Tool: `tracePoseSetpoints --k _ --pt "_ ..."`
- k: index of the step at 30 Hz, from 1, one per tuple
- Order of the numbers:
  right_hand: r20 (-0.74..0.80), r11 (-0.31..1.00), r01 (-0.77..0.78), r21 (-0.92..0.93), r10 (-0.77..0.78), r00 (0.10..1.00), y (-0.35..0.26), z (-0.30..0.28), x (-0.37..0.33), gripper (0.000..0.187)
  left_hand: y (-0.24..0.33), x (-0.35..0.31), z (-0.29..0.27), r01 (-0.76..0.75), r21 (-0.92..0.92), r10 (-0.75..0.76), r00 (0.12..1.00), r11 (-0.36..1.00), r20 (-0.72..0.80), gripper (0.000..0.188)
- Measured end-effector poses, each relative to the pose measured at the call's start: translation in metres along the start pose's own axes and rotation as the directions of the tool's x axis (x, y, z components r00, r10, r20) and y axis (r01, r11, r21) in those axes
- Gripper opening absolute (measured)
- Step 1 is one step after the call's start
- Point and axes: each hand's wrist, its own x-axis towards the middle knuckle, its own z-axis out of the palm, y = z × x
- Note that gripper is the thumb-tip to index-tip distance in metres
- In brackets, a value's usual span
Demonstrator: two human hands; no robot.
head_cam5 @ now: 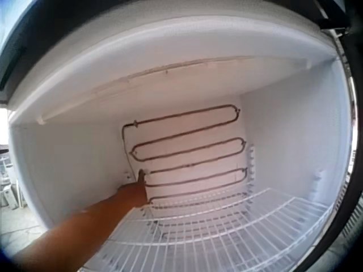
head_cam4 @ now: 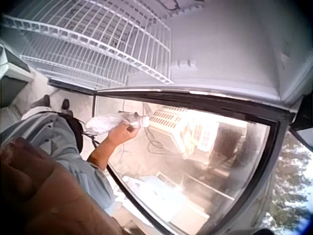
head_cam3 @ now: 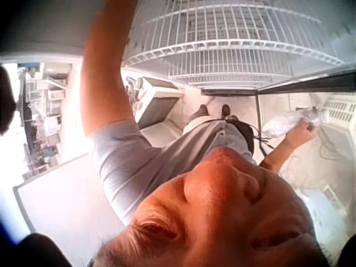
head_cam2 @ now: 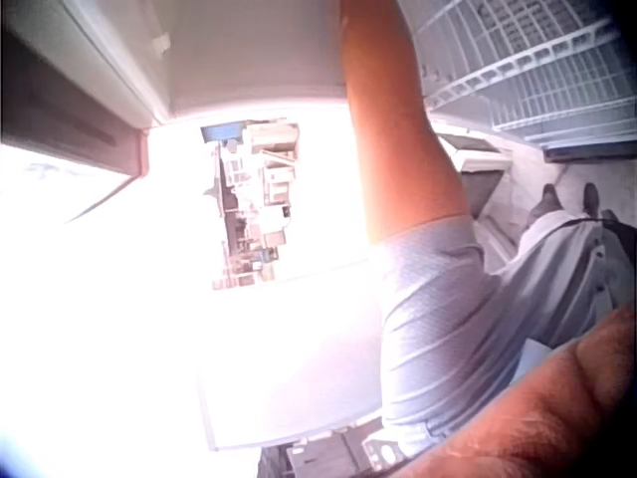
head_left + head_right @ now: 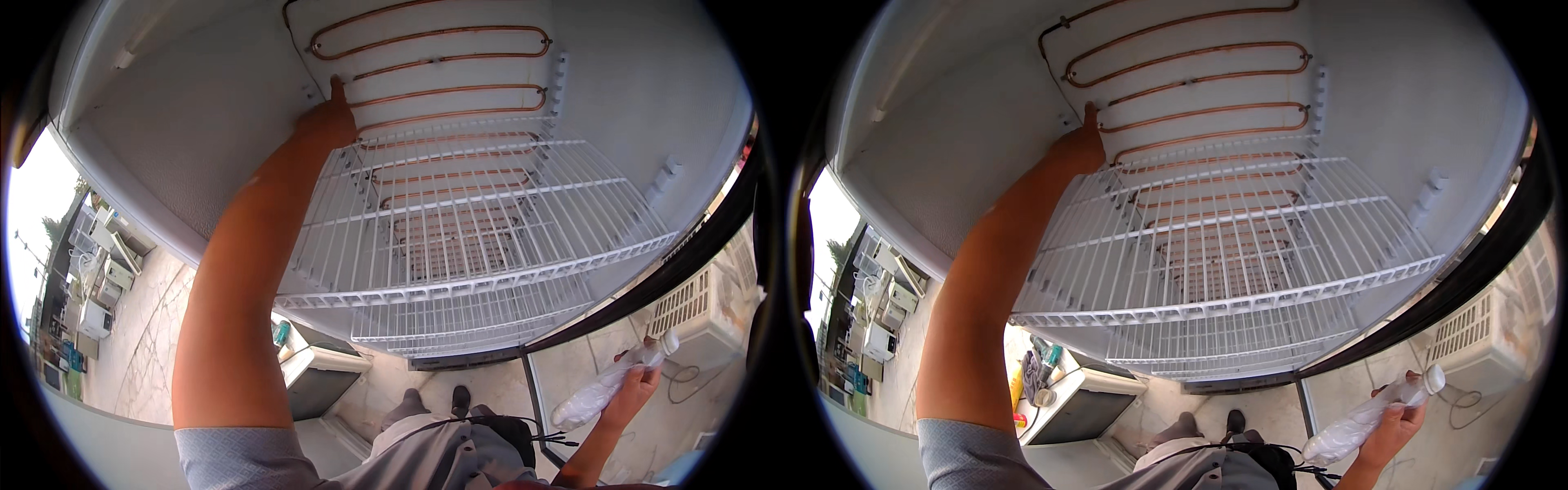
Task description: The person cleans the interior of a commercial glass-door refrigerator using a white plastic bottle. They wipe the copper cooling coils and the white wire shelves with the bottle, moving from the top section down to the bottom. The person also wipes the exterior of the refrigerator door and the surrounding area.
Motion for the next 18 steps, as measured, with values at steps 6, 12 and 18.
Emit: tracePoseSetpoints --k 6,12,18 --pt "0.038 1.0 -0.01 -0.001 0.01 0.999 0.005 0.004 0.007 0.079 0.003 0.022 0.014 0.015 -0.086 -0.022 0.996 0.996 -0.082 0.098" --pt "0.033 1.0 0.002 0.009 -0.002 0.999 -0.002 0.014 0.01 0.08 0.009 0.025 0.028 -0.07 -0.061 0.068 0.997 0.996 -0.035 0.102" --pt "0.032 1.0 0.005 0.02 -0.006 0.999 -0.003 0.018 0.011 0.081 0.017 0.007 0.025 -0.084 0.019 0.083 0.996 0.996 0.009 0.101"
